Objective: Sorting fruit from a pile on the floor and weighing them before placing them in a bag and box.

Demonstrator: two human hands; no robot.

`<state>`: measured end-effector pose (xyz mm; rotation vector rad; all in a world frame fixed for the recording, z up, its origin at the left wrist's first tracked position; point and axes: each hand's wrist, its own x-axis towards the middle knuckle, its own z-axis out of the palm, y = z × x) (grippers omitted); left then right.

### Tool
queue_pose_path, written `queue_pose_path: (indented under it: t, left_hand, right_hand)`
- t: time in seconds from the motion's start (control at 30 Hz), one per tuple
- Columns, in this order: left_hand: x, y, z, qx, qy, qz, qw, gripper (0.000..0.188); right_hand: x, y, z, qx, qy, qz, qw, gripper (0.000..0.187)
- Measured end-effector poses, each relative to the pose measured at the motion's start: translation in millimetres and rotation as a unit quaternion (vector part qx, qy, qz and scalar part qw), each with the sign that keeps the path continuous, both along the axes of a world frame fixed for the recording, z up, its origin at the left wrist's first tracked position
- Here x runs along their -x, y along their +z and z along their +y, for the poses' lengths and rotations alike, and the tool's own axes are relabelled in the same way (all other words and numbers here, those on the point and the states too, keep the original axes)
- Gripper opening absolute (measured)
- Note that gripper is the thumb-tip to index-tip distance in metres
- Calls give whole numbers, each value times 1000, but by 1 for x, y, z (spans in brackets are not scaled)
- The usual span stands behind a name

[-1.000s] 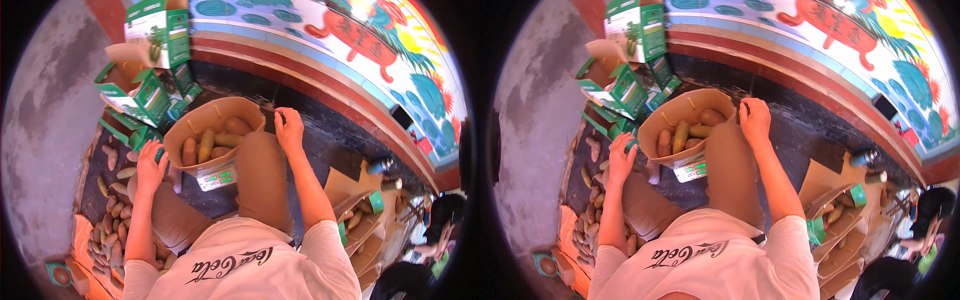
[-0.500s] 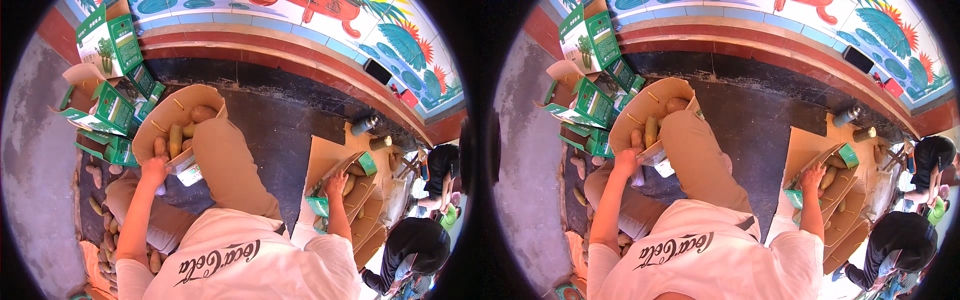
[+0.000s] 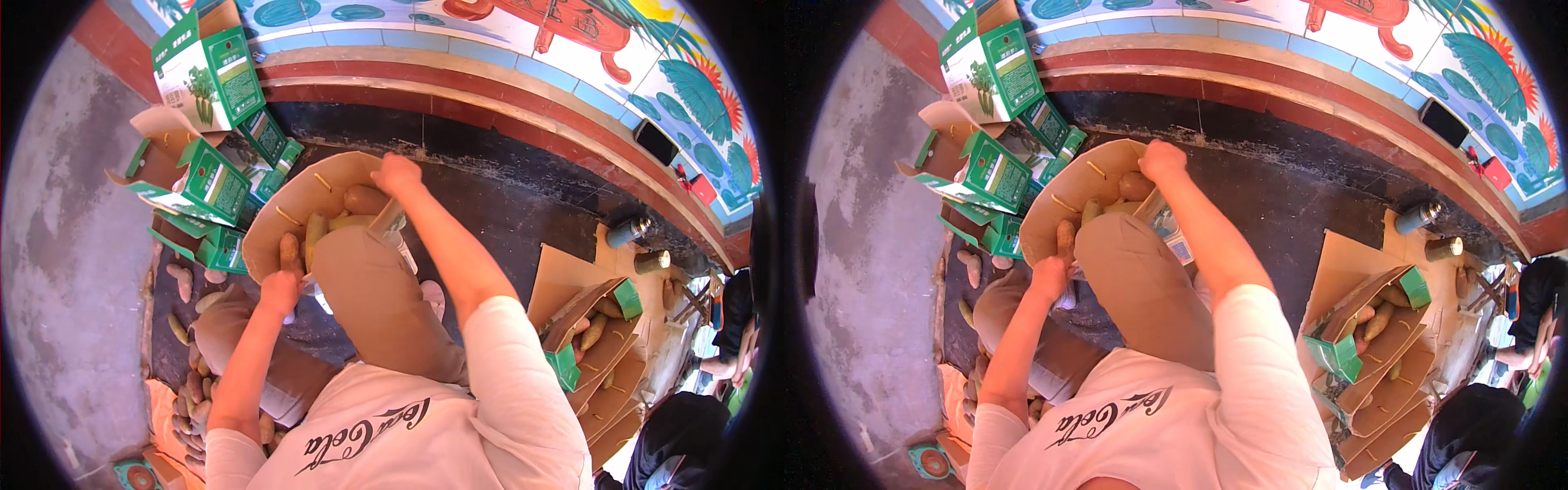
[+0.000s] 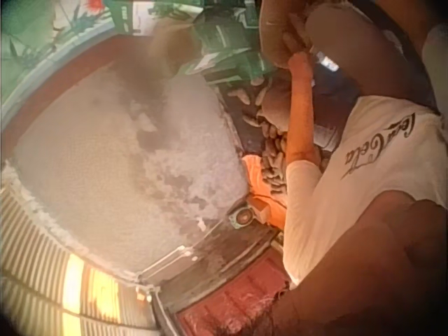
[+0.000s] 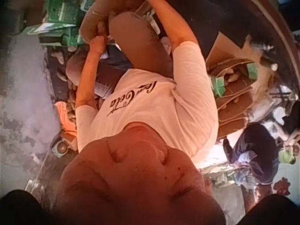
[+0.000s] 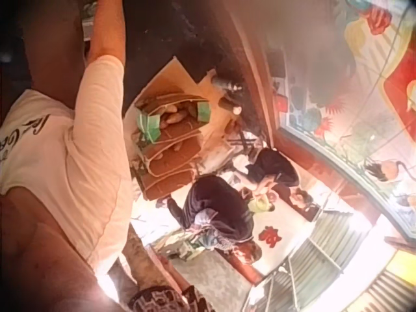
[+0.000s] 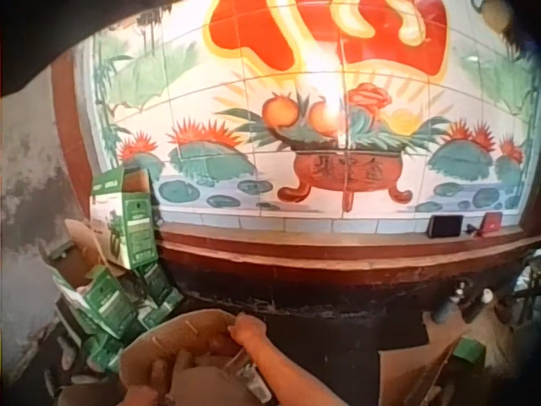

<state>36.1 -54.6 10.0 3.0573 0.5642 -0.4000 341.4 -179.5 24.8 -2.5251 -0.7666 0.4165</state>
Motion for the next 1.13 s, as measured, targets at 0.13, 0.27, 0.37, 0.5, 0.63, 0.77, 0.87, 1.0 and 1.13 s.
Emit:
queue_pose_path:
  t: [0.13, 0.27, 0.37, 0.5, 0.63, 0.77, 0.87, 1.0, 1.13]
  left_hand:
    - [8, 18, -1, 25, -2, -62, 998, 14]
    - [-4, 24, 20, 21, -35, -63, 997, 12]
    - [-40, 54, 16, 11, -74, -79, 994, 9]
    - [-108, 78, -9, 50, -188, -102, 976, 9]
    - [-177, 69, -50, 134, -296, -90, 941, 11]
    - [-228, 12, -88, 261, -386, -89, 880, 12]
    - [-248, 5, -119, 322, -378, -54, 866, 11]
    - [-248, 25, -120, 332, -387, -67, 858, 12]
    - [-214, 58, -62, 274, -280, -149, 908, 23]
  right_hand:
    - [-9, -32, 11, 47, 3, -26, 999, 24]
    - [-9, -36, -17, 9, 59, -88, 994, 20]
    - [-20, -34, -61, 48, 1, -62, 997, 18]
    - [-44, -32, -146, 68, -94, -40, 992, 21]
    - [-60, -39, -258, 70, -204, -76, 974, 24]
    - [-42, -17, -352, 138, -268, -113, 947, 21]
    - [-34, -28, -425, 183, -292, -147, 927, 23]
    - [-17, -82, -521, 336, -330, -99, 877, 21]
    - [-27, -99, -519, 326, -410, -71, 849, 23]
